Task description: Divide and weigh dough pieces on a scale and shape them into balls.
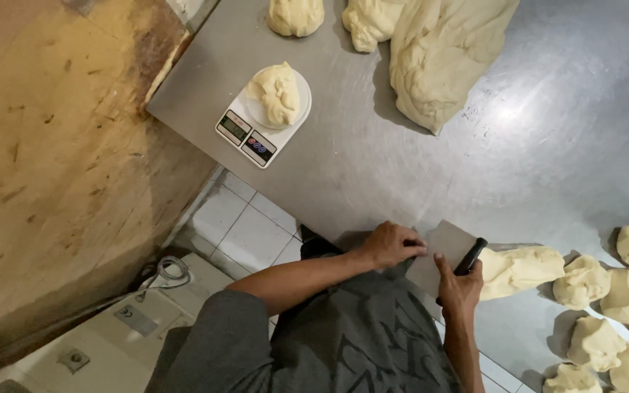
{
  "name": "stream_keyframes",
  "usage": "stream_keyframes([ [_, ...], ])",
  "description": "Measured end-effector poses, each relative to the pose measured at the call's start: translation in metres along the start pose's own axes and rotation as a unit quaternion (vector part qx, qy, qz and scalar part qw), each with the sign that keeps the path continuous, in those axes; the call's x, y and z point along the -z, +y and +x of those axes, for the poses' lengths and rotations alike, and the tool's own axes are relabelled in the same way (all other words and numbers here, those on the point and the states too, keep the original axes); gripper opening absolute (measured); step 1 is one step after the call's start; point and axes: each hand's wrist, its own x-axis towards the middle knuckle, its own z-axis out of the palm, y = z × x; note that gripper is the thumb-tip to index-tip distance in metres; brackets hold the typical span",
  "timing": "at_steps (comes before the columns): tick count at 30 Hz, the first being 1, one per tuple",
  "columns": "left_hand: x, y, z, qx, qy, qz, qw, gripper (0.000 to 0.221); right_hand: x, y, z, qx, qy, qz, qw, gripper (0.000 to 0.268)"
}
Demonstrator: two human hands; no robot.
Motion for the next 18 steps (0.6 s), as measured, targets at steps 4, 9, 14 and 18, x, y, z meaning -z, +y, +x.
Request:
stream_keyframes([
  [4, 0.045, 0.005, 0.008, -0.046, 0.114, -0.052, 0.991, 0.029, -0.007, -0.013, -0.003, -0.002, -0.005, 0.034, 0.999, 0.047],
  [9, 0.199, 0.009, 0.014, -0.124, 0.369, 0.217, 0.895, 0.041, -0.004, -0.019, -0.007, -0.004, -0.013, 0.063, 0.998, 0.047],
  [14, 0.300, -0.034, -0.002, -0.179, 0.406, 0.389, 0.807, 0.069, -0.009, -0.027, -0.010, -0.086, 0.022, 0.057, 0.994, 0.051],
  [18, 0.317, -0.065, -0.003, -0.119, 0.306, 0.446, 0.832, 0.102, -0.021, 0.001, 0.002, -0.027, 0.029, 0.060, 0.997, 0.065],
])
